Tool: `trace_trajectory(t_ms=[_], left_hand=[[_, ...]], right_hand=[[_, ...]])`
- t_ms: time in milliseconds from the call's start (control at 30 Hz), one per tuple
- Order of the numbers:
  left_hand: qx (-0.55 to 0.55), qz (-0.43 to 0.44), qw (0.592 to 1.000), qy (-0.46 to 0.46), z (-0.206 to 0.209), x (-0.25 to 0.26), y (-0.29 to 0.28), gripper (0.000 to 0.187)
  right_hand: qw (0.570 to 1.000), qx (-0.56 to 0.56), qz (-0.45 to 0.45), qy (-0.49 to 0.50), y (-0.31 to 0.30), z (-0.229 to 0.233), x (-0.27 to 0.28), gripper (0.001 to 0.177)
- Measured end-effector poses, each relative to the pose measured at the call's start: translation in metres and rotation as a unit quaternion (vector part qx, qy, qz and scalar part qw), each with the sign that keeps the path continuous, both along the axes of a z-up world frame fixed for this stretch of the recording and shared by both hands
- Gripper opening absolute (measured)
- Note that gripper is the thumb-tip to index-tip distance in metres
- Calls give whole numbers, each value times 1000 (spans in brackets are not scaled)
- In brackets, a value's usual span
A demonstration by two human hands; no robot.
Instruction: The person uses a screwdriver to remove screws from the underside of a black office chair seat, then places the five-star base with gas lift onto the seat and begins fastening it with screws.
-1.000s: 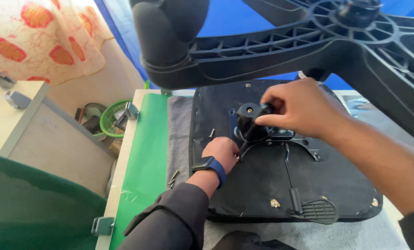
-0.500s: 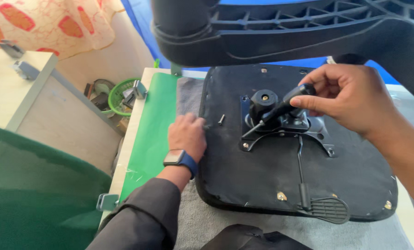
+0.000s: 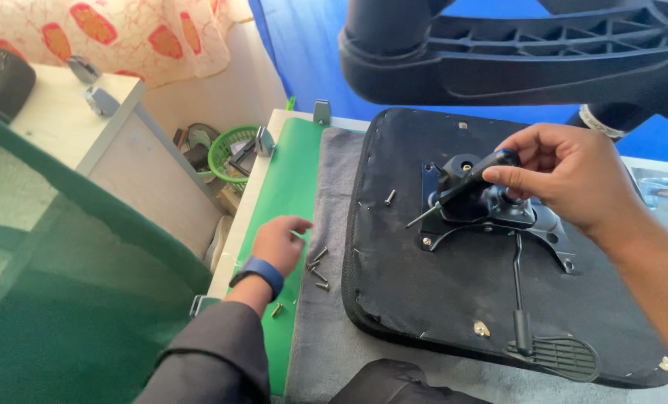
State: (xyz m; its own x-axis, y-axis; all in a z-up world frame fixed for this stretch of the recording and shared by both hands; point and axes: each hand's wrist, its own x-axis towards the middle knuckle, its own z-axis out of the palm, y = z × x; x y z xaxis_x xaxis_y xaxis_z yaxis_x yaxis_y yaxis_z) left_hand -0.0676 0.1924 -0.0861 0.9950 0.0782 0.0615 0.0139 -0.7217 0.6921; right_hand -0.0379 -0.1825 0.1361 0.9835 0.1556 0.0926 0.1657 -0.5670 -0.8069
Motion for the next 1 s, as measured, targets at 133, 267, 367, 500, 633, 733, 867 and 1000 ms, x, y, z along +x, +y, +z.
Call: trace_trajectory(t_ms=[133,267,367,500,633,733,867,1000], left_hand=[[-117,48,991,54,-4,-1,31,26],[-172,-1,980,102,8,-6,31,26],[-136,-58,970,190,20,-13,24,28],[46,-111,982,147,29,-18,4,37],[144,-96,974,146,35,-18,-15,25],[159,-84,969,169,37,-15,-14,18],[158,-74,962,210,34,-14,-4,18],[196,-121,963,140,30,-21,-8,20]], right_hand=[[1000,22,0,-6,0,-6,-4,23],[997,72,4,11,0,-11,-2,22],[996,86,20,15,0,-5,-3,22],[996,89,18,11,-2,-4,-13,21],[996,85,4,5,-8,-4,-19,20],[997,79,-2,-5,-18,-6,-22,21],[996,82,-16,-17,-33,-6,-32,19],[993,94,-64,-23,-60,-7,-46,21]])
